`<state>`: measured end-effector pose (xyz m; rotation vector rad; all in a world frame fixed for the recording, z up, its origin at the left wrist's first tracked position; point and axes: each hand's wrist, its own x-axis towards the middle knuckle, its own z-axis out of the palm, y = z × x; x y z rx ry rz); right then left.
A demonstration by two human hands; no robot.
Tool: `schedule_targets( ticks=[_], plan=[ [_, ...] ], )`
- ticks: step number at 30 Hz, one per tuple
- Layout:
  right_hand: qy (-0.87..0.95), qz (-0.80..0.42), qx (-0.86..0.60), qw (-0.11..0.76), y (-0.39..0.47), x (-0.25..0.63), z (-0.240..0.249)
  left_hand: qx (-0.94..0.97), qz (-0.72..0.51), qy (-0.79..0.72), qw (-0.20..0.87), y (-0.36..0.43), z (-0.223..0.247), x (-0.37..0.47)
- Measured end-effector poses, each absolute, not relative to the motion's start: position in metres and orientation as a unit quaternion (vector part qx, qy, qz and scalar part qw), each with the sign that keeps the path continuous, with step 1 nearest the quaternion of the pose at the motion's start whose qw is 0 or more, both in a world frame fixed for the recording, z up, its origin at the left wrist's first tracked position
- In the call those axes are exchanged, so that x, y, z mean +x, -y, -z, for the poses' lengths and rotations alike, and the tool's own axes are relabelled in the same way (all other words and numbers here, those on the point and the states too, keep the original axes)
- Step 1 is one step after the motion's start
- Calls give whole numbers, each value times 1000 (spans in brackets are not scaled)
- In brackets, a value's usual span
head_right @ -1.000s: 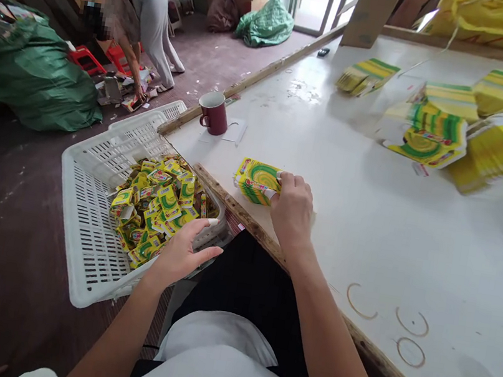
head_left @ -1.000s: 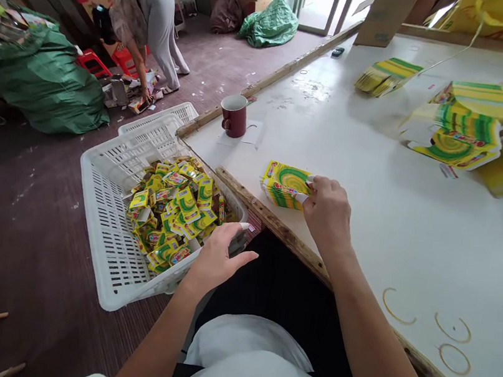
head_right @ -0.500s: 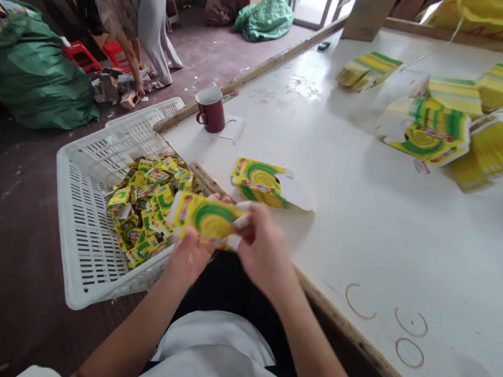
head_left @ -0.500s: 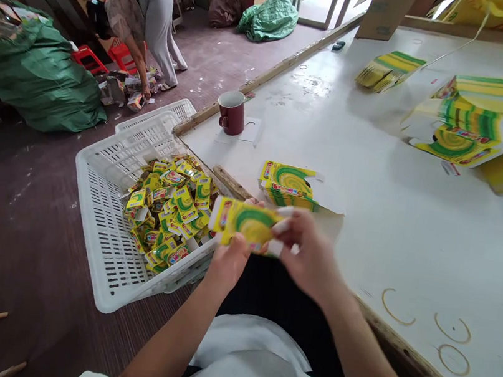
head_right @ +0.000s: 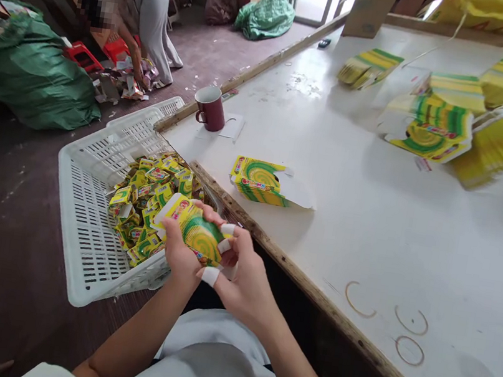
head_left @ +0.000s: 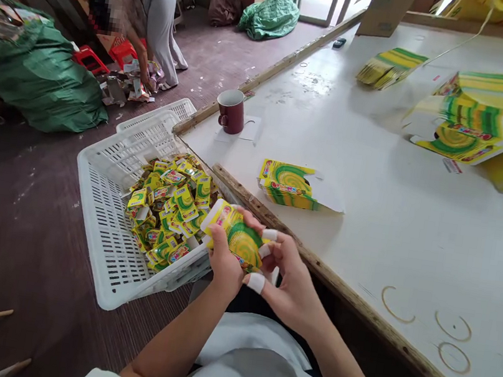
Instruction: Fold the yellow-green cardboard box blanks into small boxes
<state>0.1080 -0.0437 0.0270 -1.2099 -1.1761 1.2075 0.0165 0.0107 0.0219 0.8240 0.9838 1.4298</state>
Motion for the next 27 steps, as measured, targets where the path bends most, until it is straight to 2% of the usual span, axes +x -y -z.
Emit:
schedule_targets(
  ticks=[3, 9, 12, 16, 19, 27],
  plan=[
    [501, -491, -503, 505, 47, 101, -22, 352, -618, -420, 563, -11, -20, 15],
    [486, -467, -512, 533, 42, 125, -16, 458, -545, -390, 584, -10, -9, -2],
    [507, -481, -500, 511, 46, 128, -22, 439, -577, -369, 581, -10, -7, -5],
    [529, -516, -469, 484, 53, 112, -30, 410, -633, -395, 525, -11, -5, -6],
    [522, -524, -469, 482, 52, 104, -30, 420, -630, -428, 493, -13, -8, -5],
    [420, -507, -492, 570, 40, 120, -26, 475, -531, -501, 491, -6, -11, 1]
  ],
)
